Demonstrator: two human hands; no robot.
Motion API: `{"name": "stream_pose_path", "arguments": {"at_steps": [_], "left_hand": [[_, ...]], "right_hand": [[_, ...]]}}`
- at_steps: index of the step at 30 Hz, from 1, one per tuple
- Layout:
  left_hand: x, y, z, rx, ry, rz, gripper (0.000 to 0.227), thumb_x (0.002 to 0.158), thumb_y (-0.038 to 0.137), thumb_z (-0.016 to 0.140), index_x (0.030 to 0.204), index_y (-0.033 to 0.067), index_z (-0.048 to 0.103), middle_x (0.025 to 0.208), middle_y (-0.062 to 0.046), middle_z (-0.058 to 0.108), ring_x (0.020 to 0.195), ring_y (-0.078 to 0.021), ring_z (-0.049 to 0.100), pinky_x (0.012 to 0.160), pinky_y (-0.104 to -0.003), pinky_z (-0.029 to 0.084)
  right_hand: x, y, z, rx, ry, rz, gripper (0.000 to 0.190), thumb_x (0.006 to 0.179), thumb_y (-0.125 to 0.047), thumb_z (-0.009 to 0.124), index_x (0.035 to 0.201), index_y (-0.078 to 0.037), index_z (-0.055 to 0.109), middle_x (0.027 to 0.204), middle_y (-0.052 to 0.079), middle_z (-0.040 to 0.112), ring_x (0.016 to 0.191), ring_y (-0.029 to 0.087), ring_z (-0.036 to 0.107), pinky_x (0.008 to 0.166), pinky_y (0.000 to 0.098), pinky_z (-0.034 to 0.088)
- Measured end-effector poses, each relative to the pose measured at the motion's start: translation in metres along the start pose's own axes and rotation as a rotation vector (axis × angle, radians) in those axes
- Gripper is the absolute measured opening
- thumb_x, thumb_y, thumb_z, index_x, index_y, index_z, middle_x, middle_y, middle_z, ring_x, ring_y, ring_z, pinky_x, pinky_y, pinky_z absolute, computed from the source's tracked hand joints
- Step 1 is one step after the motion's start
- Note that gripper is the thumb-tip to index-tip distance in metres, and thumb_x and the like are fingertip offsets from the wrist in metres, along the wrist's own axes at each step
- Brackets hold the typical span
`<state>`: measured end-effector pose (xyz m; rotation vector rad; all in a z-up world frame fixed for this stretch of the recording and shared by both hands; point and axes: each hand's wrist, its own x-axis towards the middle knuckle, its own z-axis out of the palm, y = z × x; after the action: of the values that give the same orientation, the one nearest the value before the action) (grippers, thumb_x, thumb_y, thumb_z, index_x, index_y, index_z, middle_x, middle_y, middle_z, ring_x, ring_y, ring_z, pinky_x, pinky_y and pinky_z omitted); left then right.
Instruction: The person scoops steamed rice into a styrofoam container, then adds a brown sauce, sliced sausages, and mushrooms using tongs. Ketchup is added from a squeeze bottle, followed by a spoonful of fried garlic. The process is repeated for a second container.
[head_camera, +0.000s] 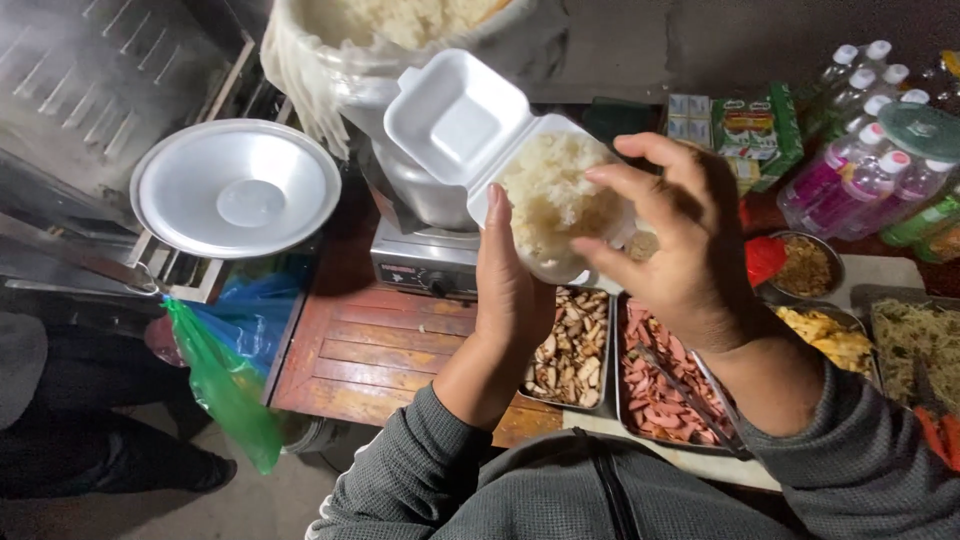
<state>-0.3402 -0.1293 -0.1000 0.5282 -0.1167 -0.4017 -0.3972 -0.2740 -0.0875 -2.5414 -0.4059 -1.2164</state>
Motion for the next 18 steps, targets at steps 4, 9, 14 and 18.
{"name": "stream_pose_path", "arguments": {"at_steps": [4,9,14,18], "left_hand": [[-0.012,-0.025,0.016,0.067,0.025,-0.068,0.074,0.089,0.050,0.056,0.146,0.0038,0.047,0.136,-0.020,0.060,0.122,-0.0339,0.060,0.103,-0.046,0.050],[-0.021,-0.055,0.018,0.045,0.057,-0.108,0.075,0.089,0.050,0.057,0.148,0.0048,0.046,0.137,-0.020,0.060,0.122,-0.0331,0.060,0.102,-0.041,0.050],[-0.031,-0.072,0.025,0.143,0.161,-0.192,0.084,0.080,0.056,0.057,0.148,0.0074,0.044,0.137,-0.020,0.058,0.124,-0.0359,0.058,0.103,-0.050,0.051],[-0.043,-0.086,0.024,0.312,0.264,-0.401,0.090,0.082,0.063,0.047,0.150,0.0034,0.042,0.127,-0.020,0.061,0.112,-0.0343,0.065,0.094,-0.047,0.057]], "right_hand": [[-0.020,0.015,-0.025,0.143,-0.053,0.044,0.051,0.090,-0.015,0.086,0.130,0.005,0.062,0.133,0.025,0.057,0.123,0.039,0.057,0.107,0.0499,0.049],[-0.076,0.033,-0.027,-0.013,-0.096,-0.146,0.027,0.088,-0.020,0.082,0.107,-0.001,0.076,0.124,0.016,0.071,0.116,0.037,0.056,0.107,0.0544,0.042],[-0.098,0.049,-0.058,0.208,-0.024,0.049,0.016,0.098,-0.011,0.071,0.108,0.002,0.072,0.107,0.017,0.072,0.099,0.031,0.064,0.089,0.0402,0.055],[-0.091,0.049,-0.086,0.366,-0.025,0.358,0.011,0.104,0.000,0.067,0.112,0.008,0.069,0.104,0.019,0.072,0.098,0.029,0.069,0.091,0.0390,0.054]]}}
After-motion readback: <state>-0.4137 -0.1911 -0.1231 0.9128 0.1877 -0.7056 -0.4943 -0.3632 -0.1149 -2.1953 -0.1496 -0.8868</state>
